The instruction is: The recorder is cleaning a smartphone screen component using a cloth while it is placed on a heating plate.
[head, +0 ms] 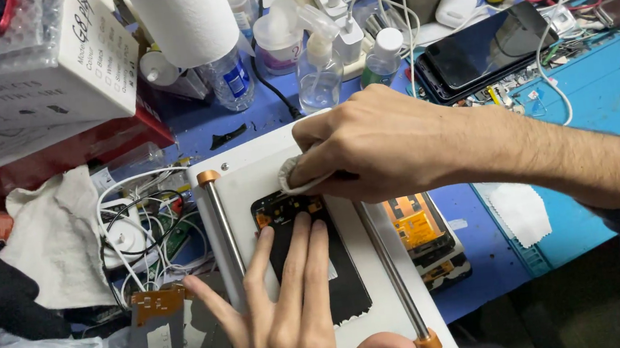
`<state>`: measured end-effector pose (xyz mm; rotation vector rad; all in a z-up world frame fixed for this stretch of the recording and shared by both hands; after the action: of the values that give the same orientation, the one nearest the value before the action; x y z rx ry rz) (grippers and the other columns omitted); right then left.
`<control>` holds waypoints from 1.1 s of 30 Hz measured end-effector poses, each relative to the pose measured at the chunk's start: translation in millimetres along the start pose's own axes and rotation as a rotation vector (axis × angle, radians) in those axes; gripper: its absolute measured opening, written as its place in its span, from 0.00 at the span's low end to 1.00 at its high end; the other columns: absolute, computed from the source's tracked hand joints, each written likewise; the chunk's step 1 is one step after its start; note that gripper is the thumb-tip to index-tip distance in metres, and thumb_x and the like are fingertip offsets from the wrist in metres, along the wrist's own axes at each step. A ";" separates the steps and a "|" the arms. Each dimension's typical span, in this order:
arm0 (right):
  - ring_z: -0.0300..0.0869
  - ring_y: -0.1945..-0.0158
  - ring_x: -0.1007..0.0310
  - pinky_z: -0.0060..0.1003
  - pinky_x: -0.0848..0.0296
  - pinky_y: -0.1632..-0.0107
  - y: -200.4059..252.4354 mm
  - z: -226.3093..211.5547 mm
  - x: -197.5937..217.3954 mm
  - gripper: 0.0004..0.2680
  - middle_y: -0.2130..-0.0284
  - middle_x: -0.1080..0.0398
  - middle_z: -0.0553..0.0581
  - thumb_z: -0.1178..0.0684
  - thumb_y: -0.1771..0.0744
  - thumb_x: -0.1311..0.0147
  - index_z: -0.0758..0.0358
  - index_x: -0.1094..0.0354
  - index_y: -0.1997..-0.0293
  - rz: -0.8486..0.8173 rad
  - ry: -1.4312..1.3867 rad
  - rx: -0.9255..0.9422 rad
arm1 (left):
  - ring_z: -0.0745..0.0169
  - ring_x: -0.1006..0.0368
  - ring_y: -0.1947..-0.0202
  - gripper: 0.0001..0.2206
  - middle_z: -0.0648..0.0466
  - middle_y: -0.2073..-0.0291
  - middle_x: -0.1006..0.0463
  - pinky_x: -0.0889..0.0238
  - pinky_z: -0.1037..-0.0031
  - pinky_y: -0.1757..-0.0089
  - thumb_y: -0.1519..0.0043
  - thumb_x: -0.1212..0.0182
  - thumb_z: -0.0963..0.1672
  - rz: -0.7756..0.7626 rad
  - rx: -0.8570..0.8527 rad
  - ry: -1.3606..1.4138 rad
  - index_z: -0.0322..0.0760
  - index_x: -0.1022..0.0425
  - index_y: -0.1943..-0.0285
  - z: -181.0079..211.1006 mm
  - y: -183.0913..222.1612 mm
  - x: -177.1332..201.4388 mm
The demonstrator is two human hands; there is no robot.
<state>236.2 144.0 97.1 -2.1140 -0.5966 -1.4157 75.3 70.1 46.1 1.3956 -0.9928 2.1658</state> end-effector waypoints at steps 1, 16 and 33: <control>0.47 0.75 0.27 0.45 0.32 0.77 1.2 2.7 -2.2 0.09 0.72 0.31 0.54 0.51 0.36 0.39 0.55 0.22 0.53 -0.026 -0.017 -0.033 | 0.36 0.41 0.30 0.55 0.45 0.35 0.27 0.86 0.19 0.40 0.51 0.63 0.73 -0.003 -0.006 -0.013 0.29 0.35 0.29 -0.3 0.4 -1.6; 0.49 0.69 0.25 0.46 0.29 0.73 -21.6 -3.8 -26.9 0.09 0.69 0.30 0.53 0.51 0.35 0.42 0.49 0.22 0.51 -0.002 -0.110 0.019 | 0.37 0.40 0.29 0.54 0.46 0.36 0.25 0.88 0.19 0.39 0.48 0.68 0.71 0.021 -0.002 -0.012 0.28 0.33 0.30 0.0 0.3 -3.9; 0.48 0.69 0.24 0.45 0.29 0.72 7.0 7.6 -6.2 0.13 0.69 0.29 0.53 0.53 0.37 0.41 0.52 0.24 0.47 -0.054 -0.103 -0.046 | 0.36 0.40 0.30 0.54 0.47 0.35 0.26 0.88 0.19 0.39 0.49 0.67 0.72 -0.002 0.004 -0.013 0.30 0.34 0.29 -1.2 2.3 -3.8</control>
<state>243.6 143.0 87.7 -2.2334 -0.6715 -1.3680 74.6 69.6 41.6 1.4135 -0.9916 2.1615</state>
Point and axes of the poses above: each hand's wrist, its own y-axis away from the middle knuckle, its own x-axis out of the back of the hand, z = x × y, the point moved 6 cm from there along -y, towards the middle knuckle
